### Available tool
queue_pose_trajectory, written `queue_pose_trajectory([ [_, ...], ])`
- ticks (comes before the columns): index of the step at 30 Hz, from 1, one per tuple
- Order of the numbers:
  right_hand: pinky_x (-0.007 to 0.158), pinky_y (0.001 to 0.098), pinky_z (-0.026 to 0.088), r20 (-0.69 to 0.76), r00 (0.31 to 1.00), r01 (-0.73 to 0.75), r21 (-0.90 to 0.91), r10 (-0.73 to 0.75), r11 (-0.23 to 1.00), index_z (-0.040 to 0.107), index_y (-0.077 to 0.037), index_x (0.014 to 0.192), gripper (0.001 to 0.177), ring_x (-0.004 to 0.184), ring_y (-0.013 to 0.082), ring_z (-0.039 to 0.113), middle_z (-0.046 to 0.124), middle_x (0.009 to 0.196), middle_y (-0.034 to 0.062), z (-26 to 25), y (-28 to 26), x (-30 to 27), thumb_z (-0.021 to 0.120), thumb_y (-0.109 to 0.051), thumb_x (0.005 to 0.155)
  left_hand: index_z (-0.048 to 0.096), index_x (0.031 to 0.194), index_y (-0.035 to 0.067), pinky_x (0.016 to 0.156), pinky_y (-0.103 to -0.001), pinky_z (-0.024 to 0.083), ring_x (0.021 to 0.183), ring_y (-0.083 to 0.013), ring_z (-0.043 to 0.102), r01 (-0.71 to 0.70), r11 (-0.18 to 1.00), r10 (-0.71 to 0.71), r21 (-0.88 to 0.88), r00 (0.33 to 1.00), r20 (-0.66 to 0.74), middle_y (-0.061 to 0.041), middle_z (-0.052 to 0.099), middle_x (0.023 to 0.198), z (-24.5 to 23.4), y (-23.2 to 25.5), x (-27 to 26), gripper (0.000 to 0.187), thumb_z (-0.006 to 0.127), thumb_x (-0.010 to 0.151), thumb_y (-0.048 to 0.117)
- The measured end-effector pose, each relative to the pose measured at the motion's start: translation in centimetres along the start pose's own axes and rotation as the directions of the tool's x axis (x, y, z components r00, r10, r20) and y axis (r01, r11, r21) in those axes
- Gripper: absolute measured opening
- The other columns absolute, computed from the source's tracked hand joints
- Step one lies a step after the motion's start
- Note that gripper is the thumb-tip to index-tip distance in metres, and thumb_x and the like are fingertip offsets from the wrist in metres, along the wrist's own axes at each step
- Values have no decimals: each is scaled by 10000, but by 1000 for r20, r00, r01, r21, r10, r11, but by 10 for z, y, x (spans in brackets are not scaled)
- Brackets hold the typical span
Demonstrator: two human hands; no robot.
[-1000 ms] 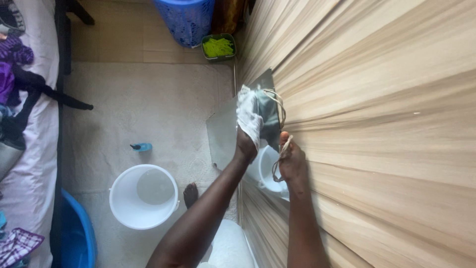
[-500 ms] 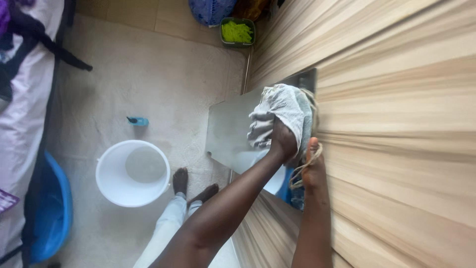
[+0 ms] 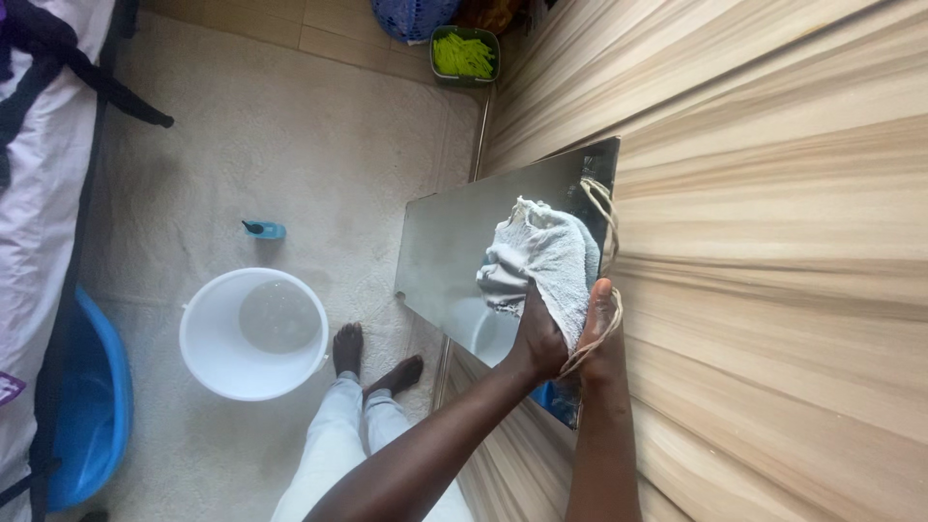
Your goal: The person wipes a wall-mounted mirror with a cloth, then dips the cloth into a bucket of water, wrings it out, and resumes wiping the mirror surface.
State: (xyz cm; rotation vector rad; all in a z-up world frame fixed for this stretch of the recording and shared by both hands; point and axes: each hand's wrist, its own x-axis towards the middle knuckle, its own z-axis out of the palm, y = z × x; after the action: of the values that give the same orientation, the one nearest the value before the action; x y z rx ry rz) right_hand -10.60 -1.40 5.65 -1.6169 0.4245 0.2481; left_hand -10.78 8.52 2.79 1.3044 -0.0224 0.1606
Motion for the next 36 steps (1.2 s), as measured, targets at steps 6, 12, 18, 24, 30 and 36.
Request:
queue_pose_trajectory([
  [6,847,385,552,127,991,35,107,-48,994,608,36,1206,751,995,216,661,683,1105,144,0,1,1,483,-674,994,435,1485,-43,1249,-436,347,1433,-372,476,-17,990,15,-138,1000,-16,-244,519,1469,-3,-14,53,546,467,1063,302],
  [12,673,271,592,-286,948,-213,-246,139,945,584,-104,1099,715,799,98,696,686,867,34,-17,-4,-3,367,-747,873,489,1447,-63,1243,-418,319,1431,-366,478,-8,1000,8,-22,1000,19,-243,551,1468,1,-64,78,519,494,1023,238],
  [18,485,262,373,-77,996,18,-182,-33,983,560,-26,882,745,587,82,443,490,678,-24,-13,-10,-4,414,-754,950,403,1512,-40,1264,-414,290,1481,-356,425,-50,990,48,-131,999,-13,-237,481,1533,8,-66,53,539,442,1050,235],
  [24,410,275,231,-219,974,-132,-341,57,931,609,-121,829,686,466,62,321,388,553,-74,-8,-11,-4,346,-751,897,436,1518,2,1243,-346,365,1408,-295,474,-429,870,431,243,901,50,-193,512,1508,46,-93,119,384,418,1166,155],
  [30,441,286,215,-215,977,-93,-414,2,906,497,-69,751,758,506,77,312,337,592,-55,-13,-9,-6,347,-784,953,463,1485,-40,1259,-432,324,1476,-391,429,-367,928,363,67,930,61,-241,492,1522,16,-44,108,490,506,1036,152],
  [36,422,312,299,-292,951,-215,-380,104,900,543,-85,795,754,499,110,384,401,591,-26,-14,-7,-1,283,-784,903,447,1501,7,1167,-395,399,1367,-326,511,114,953,-114,-281,993,15,-190,537,1471,-6,-59,70,535,532,1021,226],
])
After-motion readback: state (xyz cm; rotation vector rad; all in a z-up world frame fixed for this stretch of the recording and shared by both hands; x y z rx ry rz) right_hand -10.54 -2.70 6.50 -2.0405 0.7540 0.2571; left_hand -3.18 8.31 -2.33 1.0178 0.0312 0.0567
